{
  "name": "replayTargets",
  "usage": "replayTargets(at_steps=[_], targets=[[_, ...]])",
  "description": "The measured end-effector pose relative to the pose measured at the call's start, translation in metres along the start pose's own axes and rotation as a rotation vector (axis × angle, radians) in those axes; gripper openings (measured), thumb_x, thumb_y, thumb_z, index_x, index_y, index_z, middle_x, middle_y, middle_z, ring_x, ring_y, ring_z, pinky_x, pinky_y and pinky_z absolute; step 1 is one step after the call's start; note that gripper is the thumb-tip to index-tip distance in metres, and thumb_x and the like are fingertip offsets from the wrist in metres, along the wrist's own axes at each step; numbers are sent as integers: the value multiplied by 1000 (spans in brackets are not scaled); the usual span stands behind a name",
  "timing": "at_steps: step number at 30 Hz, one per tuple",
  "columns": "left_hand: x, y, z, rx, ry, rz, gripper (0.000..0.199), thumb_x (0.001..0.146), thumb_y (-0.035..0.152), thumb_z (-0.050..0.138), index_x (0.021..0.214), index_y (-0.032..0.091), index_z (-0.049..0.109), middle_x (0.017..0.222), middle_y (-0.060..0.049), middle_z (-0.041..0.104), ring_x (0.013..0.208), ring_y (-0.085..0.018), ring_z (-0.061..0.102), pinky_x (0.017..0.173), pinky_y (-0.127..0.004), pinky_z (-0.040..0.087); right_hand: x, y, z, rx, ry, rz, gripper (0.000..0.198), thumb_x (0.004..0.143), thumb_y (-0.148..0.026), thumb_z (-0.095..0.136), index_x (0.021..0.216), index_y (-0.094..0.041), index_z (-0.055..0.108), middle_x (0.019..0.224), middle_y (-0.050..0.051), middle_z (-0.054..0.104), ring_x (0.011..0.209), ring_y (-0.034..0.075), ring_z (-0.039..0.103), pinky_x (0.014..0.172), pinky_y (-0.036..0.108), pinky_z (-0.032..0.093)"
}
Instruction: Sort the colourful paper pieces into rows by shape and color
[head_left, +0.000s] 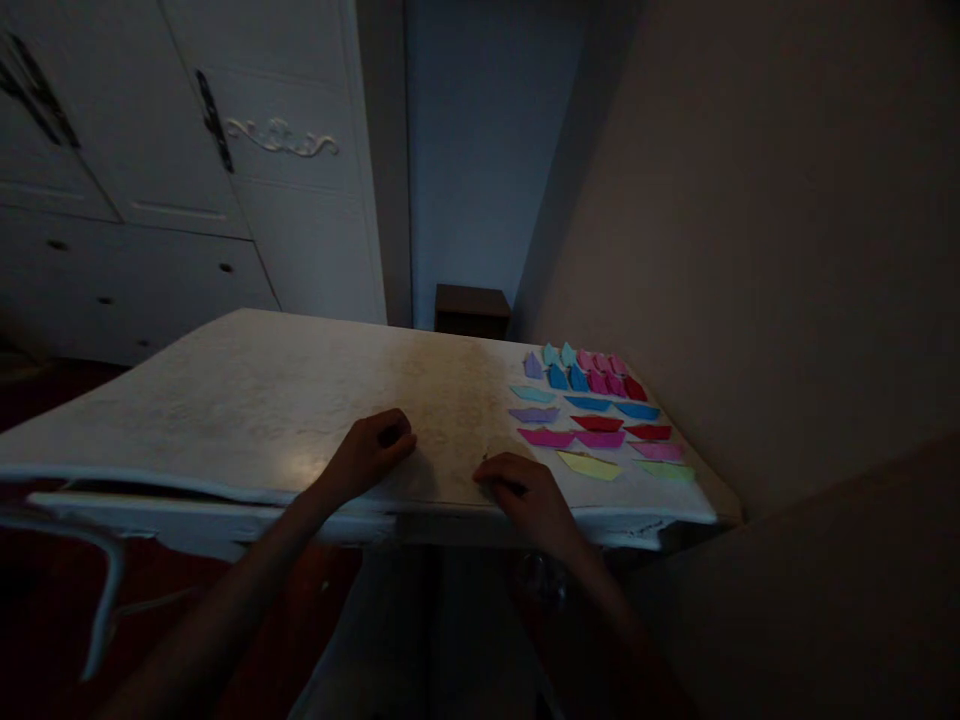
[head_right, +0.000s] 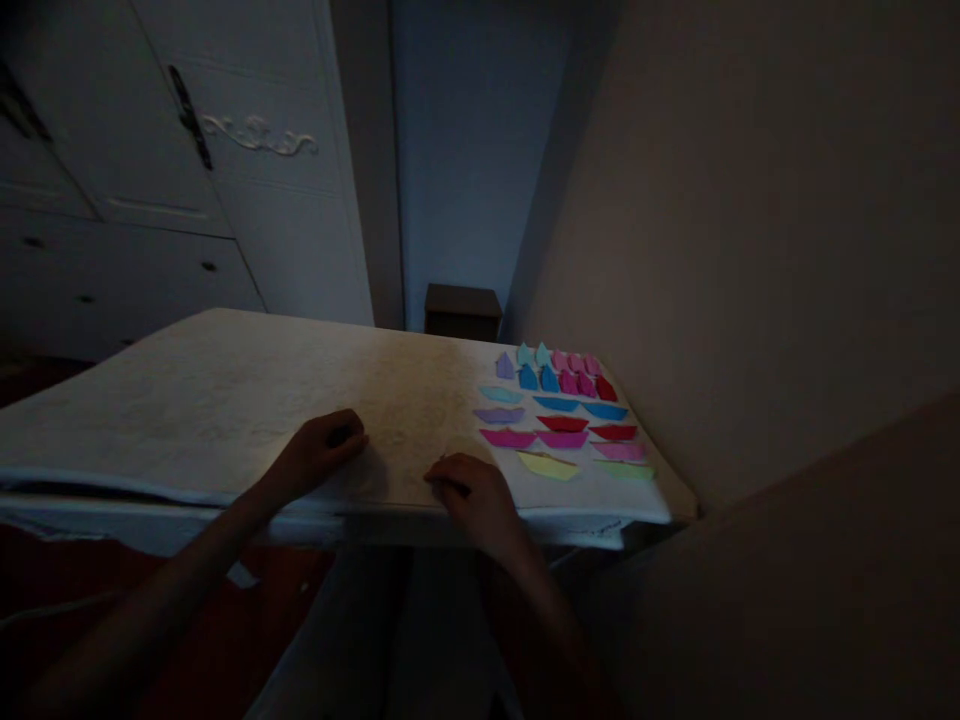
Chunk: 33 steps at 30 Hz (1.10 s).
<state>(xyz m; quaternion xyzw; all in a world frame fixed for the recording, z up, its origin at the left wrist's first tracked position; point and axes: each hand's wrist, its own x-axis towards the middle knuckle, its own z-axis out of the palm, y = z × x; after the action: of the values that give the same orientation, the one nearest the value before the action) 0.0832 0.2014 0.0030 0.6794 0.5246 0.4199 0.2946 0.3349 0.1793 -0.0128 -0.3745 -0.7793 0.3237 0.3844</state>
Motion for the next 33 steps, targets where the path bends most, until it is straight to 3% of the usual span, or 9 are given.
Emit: replayTargets(at_steps=[4,7,11,17,20,27,33], targets=[[0,-10,-7,-443,148,-180,23,71,36,59,62,18,48,48,6,41,41,-6,34,40,-19,24,12,-1,3,63,66,231,14,84,-33,58,90,-20,61,63,-4,52,57,12,49,52,23,36],[-1,-12,-7,-554,202,-213,23,70,34,62,63,18,47,47,7,42,40,-5,34,39,-18,24,29,-6,14,160,96,280,25,83,-43,59,78,-21,49,59,-6,42,52,10,40,49,22,31],[-4,-10,-8,-583,188,-229,22,71,34,62,65,18,48,46,7,43,39,-5,35,39,-17,25,51,-15,36,64,93,249,30,84,-43,56,68,-21,44,58,-6,40,54,10,40,51,22,30],[-5,-11,-10,-591,182,-218,23,75,35,59,65,18,48,43,8,41,40,-6,33,40,-17,25,60,-23,60,-440,46,221,29,88,-34,52,63,-19,48,54,-4,47,51,10,43,52,26,21],[-5,-12,-10,-593,168,-228,23,75,37,59,66,18,48,43,8,41,40,-6,34,40,-18,25,56,-22,65,-576,24,153,29,88,-32,52,63,-19,50,54,-3,50,50,10,43,53,27,18],[-6,-8,-11,-541,178,-228,23,75,36,57,64,19,47,43,8,41,40,-7,34,40,-18,27,57,-21,64,-534,38,177,35,88,-36,54,57,-19,53,50,-4,49,49,10,43,53,26,20],[-5,-10,-10,-439,178,-198,34,77,39,55,54,20,38,44,7,36,41,-7,31,41,-20,26,62,-19,57,-321,28,227,52,89,-47,50,47,-18,39,45,-5,35,45,8,34,48,26,17]])
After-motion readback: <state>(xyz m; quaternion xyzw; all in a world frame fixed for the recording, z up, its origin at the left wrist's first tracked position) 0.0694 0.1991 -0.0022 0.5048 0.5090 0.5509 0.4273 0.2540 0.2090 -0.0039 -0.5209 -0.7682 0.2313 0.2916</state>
